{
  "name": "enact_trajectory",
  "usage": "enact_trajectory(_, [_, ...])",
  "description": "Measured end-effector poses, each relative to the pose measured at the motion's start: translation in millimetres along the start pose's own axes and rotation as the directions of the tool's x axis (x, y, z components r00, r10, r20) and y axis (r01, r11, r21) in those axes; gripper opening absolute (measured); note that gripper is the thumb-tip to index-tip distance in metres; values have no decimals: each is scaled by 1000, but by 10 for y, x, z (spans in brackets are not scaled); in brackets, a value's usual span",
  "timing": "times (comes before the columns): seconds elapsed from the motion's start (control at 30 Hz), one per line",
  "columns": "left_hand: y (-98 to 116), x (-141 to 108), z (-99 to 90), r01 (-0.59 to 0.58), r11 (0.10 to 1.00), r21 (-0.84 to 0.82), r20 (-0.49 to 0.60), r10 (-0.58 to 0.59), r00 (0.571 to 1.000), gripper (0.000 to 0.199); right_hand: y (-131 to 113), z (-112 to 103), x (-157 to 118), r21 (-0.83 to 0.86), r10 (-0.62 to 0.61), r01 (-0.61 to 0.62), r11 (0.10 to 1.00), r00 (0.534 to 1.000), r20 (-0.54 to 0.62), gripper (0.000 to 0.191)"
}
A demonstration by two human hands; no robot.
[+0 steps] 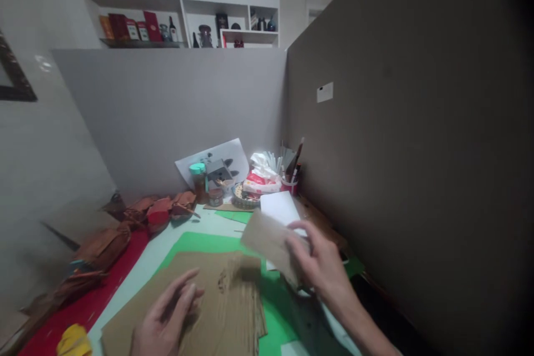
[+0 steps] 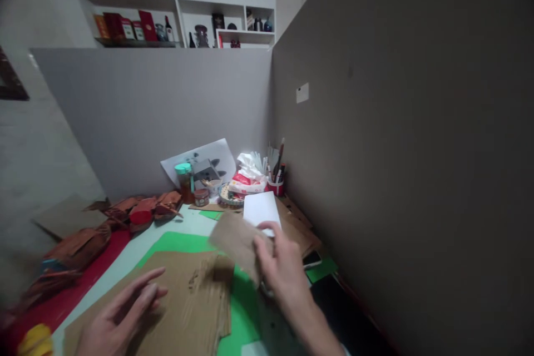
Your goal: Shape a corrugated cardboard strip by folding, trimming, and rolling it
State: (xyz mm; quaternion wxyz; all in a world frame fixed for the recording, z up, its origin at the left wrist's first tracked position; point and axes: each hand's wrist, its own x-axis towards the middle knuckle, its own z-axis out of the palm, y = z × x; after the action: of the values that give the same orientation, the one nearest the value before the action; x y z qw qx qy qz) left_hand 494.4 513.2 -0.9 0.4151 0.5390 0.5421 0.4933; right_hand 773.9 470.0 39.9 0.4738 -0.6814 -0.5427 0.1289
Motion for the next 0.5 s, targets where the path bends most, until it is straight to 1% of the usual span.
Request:
enact_trajectory(0.03, [23, 37, -28, -2, 1000, -11, -3, 2, 1000, 75, 77, -61, 79, -53, 23, -28, 998, 995, -92, 47])
enact_trajectory(0.1, [35, 104, -75, -25, 1000, -10, -31, 25, 999, 76, 221, -171, 192, -213, -1, -46, 976, 976, -216, 58])
enact_trajectory(0.17, [9, 151, -98, -49, 999, 3, -73, 49, 996, 75, 311, -231, 235, -382, -83, -32, 923, 956, -281, 61])
enact_trajectory(0.23, [-38, 172, -87, -41, 998, 42, -51, 43, 998, 73, 318, -205, 208, -478, -205, 45, 877, 935, -289, 56])
enact_trajectory(0.27, [-63, 167, -67, -34, 997, 71, -24, 35, 999, 71, 294, -154, 170, -486, -267, 110, 867, 926, -266, 52])
enact_trajectory(0.3, [-83, 148, -40, -27, 995, 99, 11, 27, 1000, 68, 259, -77, 115, -463, -321, 193, 865, 922, -216, 47])
enact_trajectory(0.37, [-101, 68, 32, -34, 989, 142, 67, 25, 997, 58, 192, 139, -43, -344, -410, 372, 862, 911, -42, 36])
enact_trajectory(0.4, [-98, 13, 74, -55, 987, 149, 86, 43, 995, 50, 178, 266, -140, -257, -445, 448, 857, 893, 72, 31])
enact_trajectory(0.43, [-89, -45, 119, -89, 983, 160, 115, 71, 991, 42, 184, 399, -240, -159, -487, 513, 844, 855, 178, 26])
enact_trajectory(0.47, [-80, -96, 167, -139, 975, 173, 136, 116, 984, 36, 212, 532, -333, -93, -517, 551, 830, 820, 246, 26])
enact_trajectory(0.5, [-76, -134, 217, -198, 962, 190, 168, 166, 972, 32, 256, 660, -412, -38, -551, 585, 810, 783, 289, 29])
